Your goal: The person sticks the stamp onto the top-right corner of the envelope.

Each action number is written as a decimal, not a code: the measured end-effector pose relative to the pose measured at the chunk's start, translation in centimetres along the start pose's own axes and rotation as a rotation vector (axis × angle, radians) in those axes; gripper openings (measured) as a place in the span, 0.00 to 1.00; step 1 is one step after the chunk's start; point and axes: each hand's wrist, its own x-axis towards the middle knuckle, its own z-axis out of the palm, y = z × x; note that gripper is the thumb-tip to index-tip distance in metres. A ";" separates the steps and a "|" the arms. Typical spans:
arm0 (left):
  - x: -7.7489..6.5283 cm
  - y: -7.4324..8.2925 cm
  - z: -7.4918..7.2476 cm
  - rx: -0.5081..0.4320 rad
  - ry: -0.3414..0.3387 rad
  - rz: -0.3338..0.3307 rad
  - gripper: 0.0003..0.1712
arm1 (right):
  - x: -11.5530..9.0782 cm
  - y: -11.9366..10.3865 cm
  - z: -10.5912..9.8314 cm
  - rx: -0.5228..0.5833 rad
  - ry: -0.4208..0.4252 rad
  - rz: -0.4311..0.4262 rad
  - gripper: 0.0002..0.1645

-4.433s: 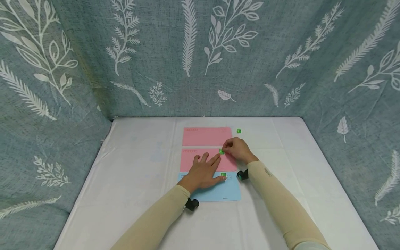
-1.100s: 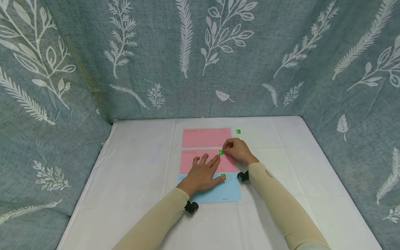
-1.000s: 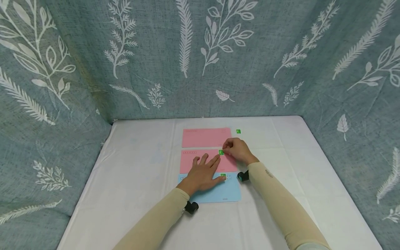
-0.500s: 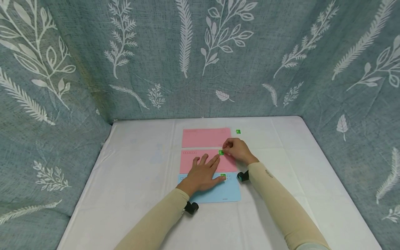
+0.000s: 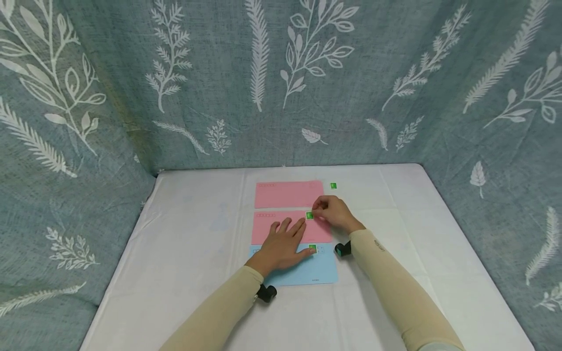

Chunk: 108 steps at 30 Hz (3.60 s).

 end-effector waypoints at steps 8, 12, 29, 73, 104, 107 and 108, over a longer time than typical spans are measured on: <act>-0.1 0.0 0.1 0.009 0.006 0.002 0.51 | 0.0 0.3 0.2 0.024 0.003 -0.010 0.03; 0.0 0.0 0.2 0.024 0.004 -0.006 0.51 | -0.2 0.2 0.1 0.032 0.008 -0.006 0.04; 1.0 -1.1 -0.1 -0.043 0.033 0.019 0.53 | 1.1 0.7 -4.6 0.150 0.125 0.011 0.13; 7.7 -4.1 -2.9 -0.039 -0.134 -0.010 0.50 | 6.6 4.2 -6.3 -0.080 0.179 0.181 0.08; 7.1 -3.4 -3.2 -0.089 -0.165 -0.031 0.50 | 6.5 3.6 -7.5 0.029 0.122 0.206 0.12; 7.2 -3.5 -3.0 -0.082 -0.161 -0.033 0.50 | 6.6 3.6 -7.5 0.062 0.130 0.211 0.13; 7.2 -3.4 -3.0 -0.080 -0.160 -0.033 0.50 | 6.7 3.6 -7.4 0.073 0.133 0.214 0.14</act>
